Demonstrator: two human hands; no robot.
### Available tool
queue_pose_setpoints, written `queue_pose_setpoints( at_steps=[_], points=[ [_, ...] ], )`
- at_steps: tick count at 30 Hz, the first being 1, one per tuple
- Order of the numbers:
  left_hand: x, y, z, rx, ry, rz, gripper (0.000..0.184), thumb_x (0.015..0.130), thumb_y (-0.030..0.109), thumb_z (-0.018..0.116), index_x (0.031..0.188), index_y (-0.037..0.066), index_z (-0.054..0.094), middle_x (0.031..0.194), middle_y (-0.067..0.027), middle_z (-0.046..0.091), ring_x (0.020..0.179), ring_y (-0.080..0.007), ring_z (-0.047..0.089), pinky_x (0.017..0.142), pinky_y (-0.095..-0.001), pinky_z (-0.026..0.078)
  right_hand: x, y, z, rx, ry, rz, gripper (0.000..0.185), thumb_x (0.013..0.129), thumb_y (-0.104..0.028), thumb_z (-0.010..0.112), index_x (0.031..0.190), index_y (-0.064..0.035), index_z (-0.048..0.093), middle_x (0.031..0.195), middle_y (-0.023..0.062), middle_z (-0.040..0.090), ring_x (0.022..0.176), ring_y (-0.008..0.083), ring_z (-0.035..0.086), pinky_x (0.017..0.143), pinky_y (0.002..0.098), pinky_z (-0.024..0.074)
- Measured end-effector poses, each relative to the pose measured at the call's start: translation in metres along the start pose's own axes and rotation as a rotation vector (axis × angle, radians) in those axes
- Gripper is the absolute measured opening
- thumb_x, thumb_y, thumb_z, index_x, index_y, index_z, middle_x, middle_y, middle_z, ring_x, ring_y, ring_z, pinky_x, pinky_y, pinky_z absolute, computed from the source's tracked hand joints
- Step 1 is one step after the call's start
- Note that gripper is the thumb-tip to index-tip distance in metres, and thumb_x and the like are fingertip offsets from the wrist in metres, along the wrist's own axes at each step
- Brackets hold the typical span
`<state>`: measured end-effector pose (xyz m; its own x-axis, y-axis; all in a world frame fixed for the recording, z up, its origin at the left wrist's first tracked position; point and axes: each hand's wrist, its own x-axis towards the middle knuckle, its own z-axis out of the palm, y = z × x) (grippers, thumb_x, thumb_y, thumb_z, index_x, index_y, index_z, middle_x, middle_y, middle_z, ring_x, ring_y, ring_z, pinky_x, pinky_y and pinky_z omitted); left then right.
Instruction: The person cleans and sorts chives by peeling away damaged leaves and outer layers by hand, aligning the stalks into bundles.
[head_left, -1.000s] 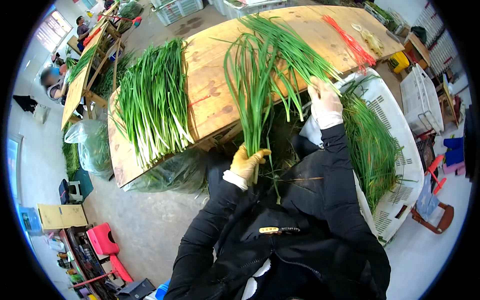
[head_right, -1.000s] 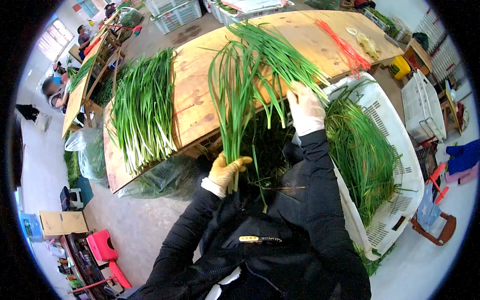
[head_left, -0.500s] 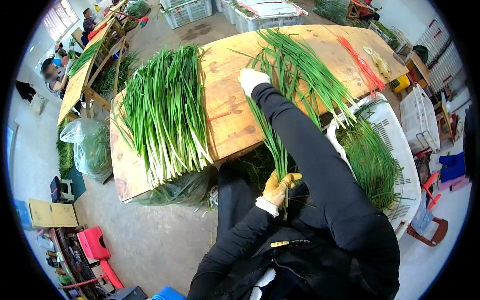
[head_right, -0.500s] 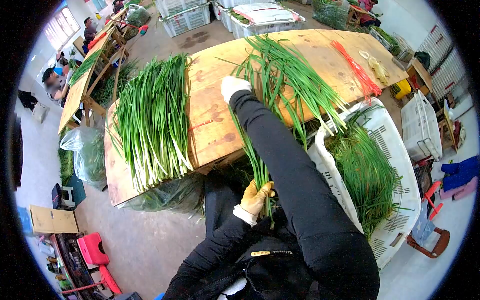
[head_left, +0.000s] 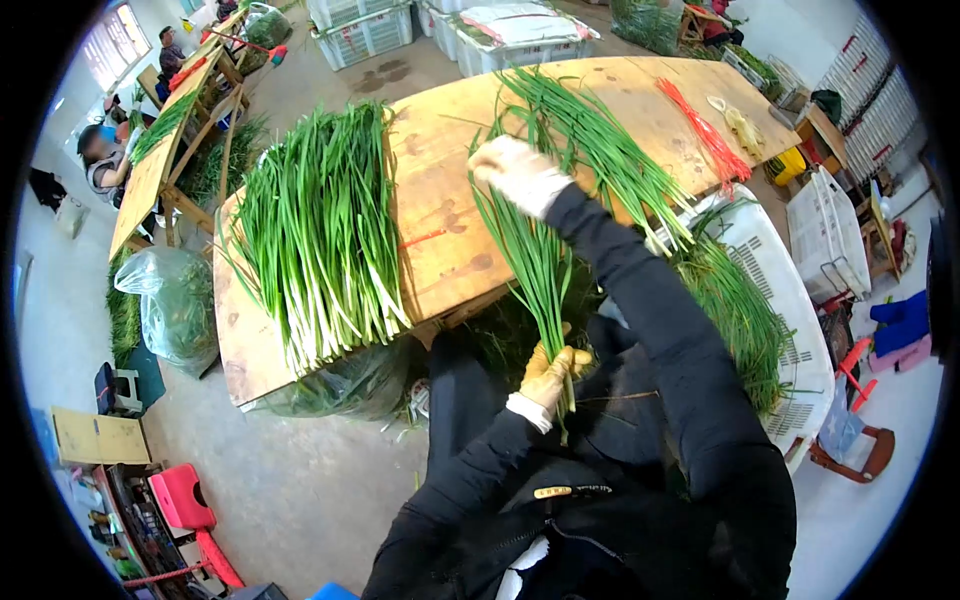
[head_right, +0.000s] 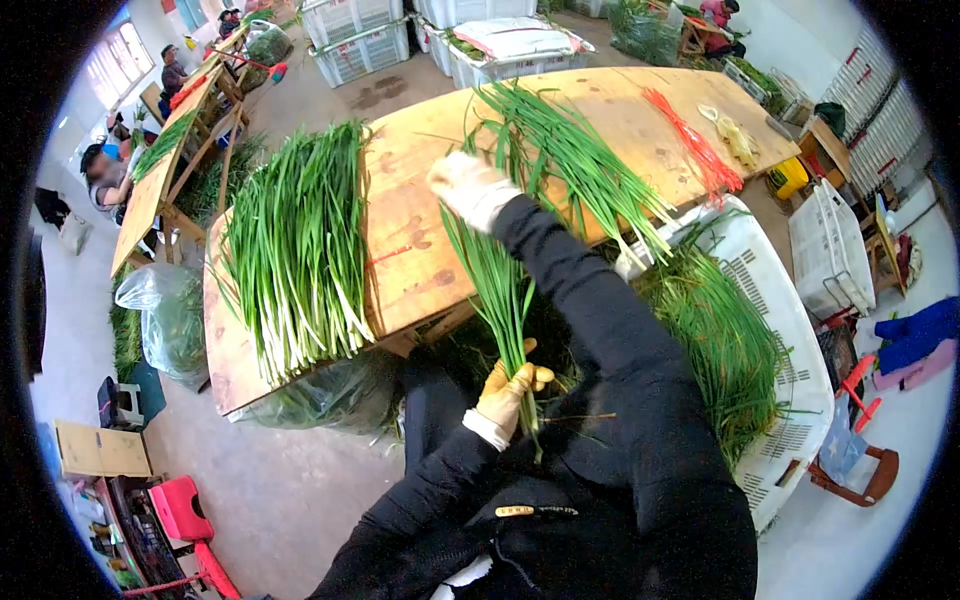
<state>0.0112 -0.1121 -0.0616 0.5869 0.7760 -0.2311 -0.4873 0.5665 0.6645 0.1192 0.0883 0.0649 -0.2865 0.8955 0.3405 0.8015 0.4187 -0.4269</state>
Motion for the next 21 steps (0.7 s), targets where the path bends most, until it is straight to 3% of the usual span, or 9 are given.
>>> queue_pose_setpoints(
  at_steps=[4,9,11,14,15,16,18,19,21],
  points=[
    [0.002,-0.005,-0.001,0.068,0.031,-0.011,0.037,0.088,0.01,0.041,0.123,0.005,0.032,0.082,-0.0079,0.059,0.066,-0.0093,0.049,0.065,-0.0209,0.04,0.035,0.014,0.065,-0.254,-0.035,0.264,0.024,0.073,-0.019,0.057,0.092,-0.004,0.058,0.097,0.018,0.055,0.092,0.0291,0.054,0.077,0.0372,0.0438],
    [-0.003,-0.003,0.003,0.112,0.086,-0.003,0.034,0.089,0.009,0.038,0.123,0.005,0.033,0.079,-0.0052,0.058,0.066,-0.0087,0.049,0.066,-0.0197,0.039,0.061,0.028,0.087,-0.372,-0.08,0.417,0.019,0.072,-0.012,0.053,0.087,-0.0035,0.061,0.088,0.0196,0.058,0.088,0.0293,0.057,0.075,0.0355,0.0459],
    [-0.001,-0.002,0.002,0.074,0.073,-0.042,0.026,0.088,0.013,0.044,0.112,0.004,0.04,0.078,-0.0028,0.053,0.067,-0.0099,0.048,0.066,-0.0203,0.041,0.067,0.036,0.084,-0.396,-0.136,0.397,0.016,0.072,-0.013,0.052,0.08,-0.0035,0.061,0.08,0.0197,0.06,0.079,0.0305,0.059,0.071,0.0361,0.0465],
    [-0.001,0.0,-0.003,0.045,0.01,-0.036,0.033,0.088,0.014,0.043,0.119,0.003,0.037,0.079,-0.0045,0.057,0.066,-0.009,0.049,0.067,-0.0195,0.041,0.08,0.06,0.058,0.332,0.319,0.446,0.027,0.076,-0.029,0.055,0.082,-0.0031,0.058,0.07,0.013,0.06,0.064,0.0243,0.056,0.059,0.0336,0.0436],
    [0.001,-0.003,-0.008,0.0,-0.025,-0.049,0.036,0.088,0.014,0.042,0.122,0.002,0.034,0.081,-0.0063,0.059,0.068,-0.0084,0.05,0.067,-0.019,0.041,0.077,0.067,0.033,0.53,0.282,0.408,0.024,0.079,-0.027,0.055,0.083,-0.0031,0.057,0.07,0.0071,0.058,0.06,0.0149,0.052,0.055,0.0274,0.0402],
    [0.002,0.001,-0.008,-0.015,-0.045,-0.078,0.037,0.088,0.015,0.044,0.122,0.002,0.034,0.084,-0.007,0.058,0.07,-0.0088,0.051,0.067,-0.0192,0.041,0.06,0.041,-0.002,1.043,0.357,0.193,0.016,0.081,-0.019,0.054,0.082,-0.0036,0.056,0.071,0.0023,0.057,0.055,0.0096,0.047,0.052,0.0233,0.0377],
    [0.004,0.01,-0.01,0.009,-0.135,-0.083,0.044,0.088,0.027,0.044,0.122,0.002,0.034,0.091,-0.0091,0.059,0.075,-0.0104,0.053,0.069,-0.0208,0.042,0.012,0.015,-0.057,1.193,0.393,0.108,0.015,0.082,-0.014,0.053,0.093,-0.0032,0.055,0.078,0.0021,0.056,0.06,0.0087,0.046,0.057,0.0223,0.0401],
    [0.004,0.019,-0.01,-0.095,-0.165,-0.141,0.051,0.086,0.036,0.042,0.122,0.002,0.033,0.095,-0.0108,0.058,0.078,-0.0115,0.053,0.071,-0.0222,0.043,-0.023,-0.019,-0.084,1.071,0.43,0.131,0.016,0.083,-0.014,0.051,0.094,-0.0023,0.054,0.084,0.004,0.056,0.065,0.0101,0.047,0.061,0.0228,0.0403],
    [0.0,0.045,-0.003,-0.204,-0.251,-0.145,0.075,0.079,0.059,0.033,0.123,-0.001,0.03,0.107,-0.0163,0.053,0.087,-0.0157,0.054,0.076,-0.0255,0.044,-0.098,-0.018,-0.107,1.057,0.322,0.098,0.016,0.083,-0.013,0.05,0.094,-0.0012,0.052,0.09,0.007,0.056,0.075,0.0123,0.05,0.066,0.0239,0.0416]
  ],
)
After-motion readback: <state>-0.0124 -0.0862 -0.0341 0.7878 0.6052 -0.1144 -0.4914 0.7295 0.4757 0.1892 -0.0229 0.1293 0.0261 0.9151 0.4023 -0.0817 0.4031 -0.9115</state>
